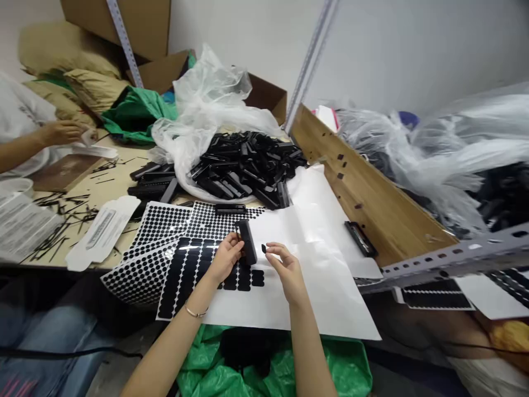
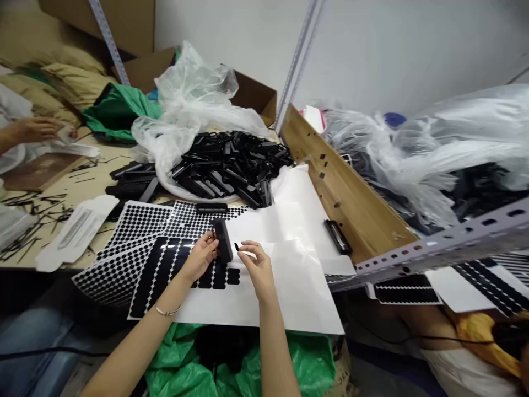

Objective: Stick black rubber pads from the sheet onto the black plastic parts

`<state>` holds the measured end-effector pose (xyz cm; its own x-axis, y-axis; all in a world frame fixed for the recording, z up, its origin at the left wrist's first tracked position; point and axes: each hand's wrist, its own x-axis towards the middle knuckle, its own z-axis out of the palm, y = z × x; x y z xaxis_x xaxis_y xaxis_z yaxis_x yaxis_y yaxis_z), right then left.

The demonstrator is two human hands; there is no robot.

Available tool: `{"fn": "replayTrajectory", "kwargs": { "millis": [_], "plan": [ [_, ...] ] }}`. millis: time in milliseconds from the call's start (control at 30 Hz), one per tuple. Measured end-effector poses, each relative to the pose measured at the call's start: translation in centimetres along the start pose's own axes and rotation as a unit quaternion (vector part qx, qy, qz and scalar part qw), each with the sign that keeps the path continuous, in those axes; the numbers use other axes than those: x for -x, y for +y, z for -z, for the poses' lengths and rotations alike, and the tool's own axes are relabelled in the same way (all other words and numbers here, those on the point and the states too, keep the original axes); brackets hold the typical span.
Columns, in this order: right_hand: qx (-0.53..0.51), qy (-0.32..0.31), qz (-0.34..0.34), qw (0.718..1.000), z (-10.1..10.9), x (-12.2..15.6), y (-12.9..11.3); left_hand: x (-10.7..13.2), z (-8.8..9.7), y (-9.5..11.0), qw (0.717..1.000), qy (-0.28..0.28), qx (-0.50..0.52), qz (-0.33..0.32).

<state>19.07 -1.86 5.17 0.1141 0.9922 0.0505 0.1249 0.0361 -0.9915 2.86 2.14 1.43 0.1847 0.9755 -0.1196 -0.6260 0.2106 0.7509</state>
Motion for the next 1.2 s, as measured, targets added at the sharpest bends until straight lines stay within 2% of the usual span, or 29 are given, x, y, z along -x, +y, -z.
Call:
{"fn": "replayTrajectory", "kwargs": {
  "millis": [133,300,533,833,1200],
  "plan": [
    [-0.083,0.006,-0.023,0.996,-2.4,-0.7,-0.2,0.1,0.2,0.0,0.999,-0.022,-0.036,0.010],
    [-0.109,0.045,-0.002,0.993,-4.3,-1.8,-0.3,0.2,0.3,0.0,0.999,-0.009,-0.046,0.019],
    [-0.047,0.061,0.021,0.997,-4.6,-1.9,-1.3,0.1,0.6,-0.1,0.999,0.000,-0.041,0.030],
    [-0.006,0.077,0.034,0.996,-4.7,-1.9,-1.4,0.1,0.7,-0.3,0.998,0.008,-0.054,0.024],
    [-0.027,0.102,0.026,0.994,-5.7,-1.2,-1.5,0.2,0.6,-0.1,0.999,0.000,-0.041,0.023]
  ]
}}
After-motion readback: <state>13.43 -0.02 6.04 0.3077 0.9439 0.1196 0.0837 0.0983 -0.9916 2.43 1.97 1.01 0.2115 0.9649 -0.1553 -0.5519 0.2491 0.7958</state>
